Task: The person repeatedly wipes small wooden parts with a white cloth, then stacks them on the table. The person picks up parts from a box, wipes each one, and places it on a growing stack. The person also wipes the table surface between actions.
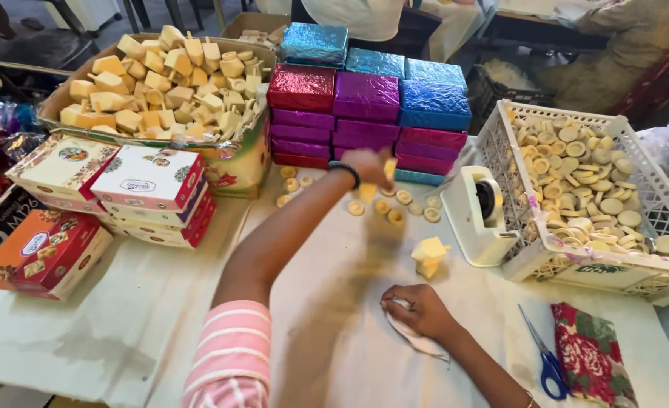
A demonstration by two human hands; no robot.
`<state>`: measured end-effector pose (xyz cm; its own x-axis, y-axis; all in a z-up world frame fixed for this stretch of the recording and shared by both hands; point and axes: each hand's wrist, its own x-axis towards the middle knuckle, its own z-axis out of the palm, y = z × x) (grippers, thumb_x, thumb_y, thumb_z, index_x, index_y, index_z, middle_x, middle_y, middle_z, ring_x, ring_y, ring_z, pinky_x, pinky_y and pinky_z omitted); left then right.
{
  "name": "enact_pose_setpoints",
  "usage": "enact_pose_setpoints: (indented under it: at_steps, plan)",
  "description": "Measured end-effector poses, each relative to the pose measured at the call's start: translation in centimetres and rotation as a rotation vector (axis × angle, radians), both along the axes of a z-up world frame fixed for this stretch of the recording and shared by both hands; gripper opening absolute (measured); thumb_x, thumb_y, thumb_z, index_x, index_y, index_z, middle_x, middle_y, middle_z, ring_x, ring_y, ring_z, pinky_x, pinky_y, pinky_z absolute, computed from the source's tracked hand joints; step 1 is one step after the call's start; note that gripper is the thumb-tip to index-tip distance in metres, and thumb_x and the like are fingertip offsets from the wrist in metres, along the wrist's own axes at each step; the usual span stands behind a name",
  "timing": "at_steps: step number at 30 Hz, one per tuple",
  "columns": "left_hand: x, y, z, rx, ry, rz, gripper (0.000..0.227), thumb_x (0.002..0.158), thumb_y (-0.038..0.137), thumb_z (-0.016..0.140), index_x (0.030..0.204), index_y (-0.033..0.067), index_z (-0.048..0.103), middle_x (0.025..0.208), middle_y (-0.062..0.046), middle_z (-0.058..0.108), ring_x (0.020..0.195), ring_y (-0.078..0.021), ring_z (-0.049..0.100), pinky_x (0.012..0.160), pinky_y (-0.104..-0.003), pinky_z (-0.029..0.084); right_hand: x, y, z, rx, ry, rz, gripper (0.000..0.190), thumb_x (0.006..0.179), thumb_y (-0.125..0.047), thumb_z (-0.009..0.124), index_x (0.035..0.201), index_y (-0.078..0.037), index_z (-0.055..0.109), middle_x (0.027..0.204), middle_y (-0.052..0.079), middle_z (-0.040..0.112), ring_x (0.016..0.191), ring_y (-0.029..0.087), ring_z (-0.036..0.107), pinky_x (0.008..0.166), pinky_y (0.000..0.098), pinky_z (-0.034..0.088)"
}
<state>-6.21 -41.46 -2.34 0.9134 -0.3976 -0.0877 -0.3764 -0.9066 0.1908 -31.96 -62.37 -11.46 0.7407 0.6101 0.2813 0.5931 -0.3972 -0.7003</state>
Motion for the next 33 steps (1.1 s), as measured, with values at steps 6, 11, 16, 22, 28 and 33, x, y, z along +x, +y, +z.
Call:
enact_pose_setpoints:
  at_steps: [6,11,16,22,28,33]
  plan:
    - [1.4,2.4,-6.6,0.295,-0.03,0.17,0.101,0.069,0.07,0.082,0.149,0.023,0.043,0.124,-0.009,0.073,0.113,-0.0294,0.072,0.087,-0.045,0.058,0.2,0.0,-0.3,-0.009,0.013,-0.001,0.013,0.089,-0.018,0.074,0.089,-0.005,0.075,0.08,0.01,0.077,0.07,0.025,0.074,0.065,0.0341,0.058]
    - [0.1,3.9,-4.5,0.398,0.129,0.23,0.111,0.07,0.075,0.081,0.155,0.026,0.03,0.128,-0.007,0.07,0.11,-0.0268,0.071,0.081,-0.042,0.059,-0.1,0.2,0.5,-0.02,0.053,-0.039,0.012,0.087,-0.018,0.074,0.09,-0.006,0.075,0.08,0.009,0.077,0.068,0.025,0.073,0.065,0.0339,0.057]
    - [0.3,5.2,-5.9,0.448,0.202,0.273,0.108,0.071,0.075,0.079,0.155,0.0244,0.035,0.129,-0.005,0.072,0.101,-0.0272,0.076,0.072,-0.043,0.06,0.2,0.3,0.1,-0.032,0.085,-0.04,0.012,0.087,-0.019,0.073,0.088,-0.007,0.075,0.078,0.009,0.077,0.067,0.024,0.073,0.064,0.0334,0.057]
    - [-0.4,5.1,-5.4,0.58,0.169,0.297,0.123,0.068,0.083,0.076,0.16,0.0271,0.017,0.123,-0.005,0.071,0.092,-0.0285,0.077,0.068,-0.042,0.06,0.0,0.5,0.3,-0.131,0.173,-0.138,0.015,0.085,-0.021,0.074,0.091,-0.008,0.076,0.077,0.009,0.077,0.065,0.026,0.073,0.063,0.0344,0.057]
    - [0.0,6.3,-4.1,0.566,0.114,0.3,0.113,0.067,0.089,0.072,0.149,0.023,0.032,0.116,-0.007,0.072,0.089,-0.0293,0.073,0.064,-0.045,0.055,0.3,0.3,-0.2,-0.058,0.054,-0.06,0.014,0.086,-0.021,0.073,0.091,-0.008,0.075,0.08,0.009,0.078,0.069,0.026,0.075,0.065,0.0337,0.058]
    - [1.7,7.2,-5.3,0.505,-0.015,0.297,0.091,0.072,0.076,0.077,0.137,0.0237,0.042,0.108,-0.004,0.075,0.086,-0.0286,0.076,0.062,-0.047,0.057,0.3,0.3,-0.3,-0.095,0.092,-0.092,0.014,0.086,-0.022,0.074,0.091,-0.009,0.075,0.076,0.009,0.076,0.064,0.025,0.072,0.061,0.0333,0.057]
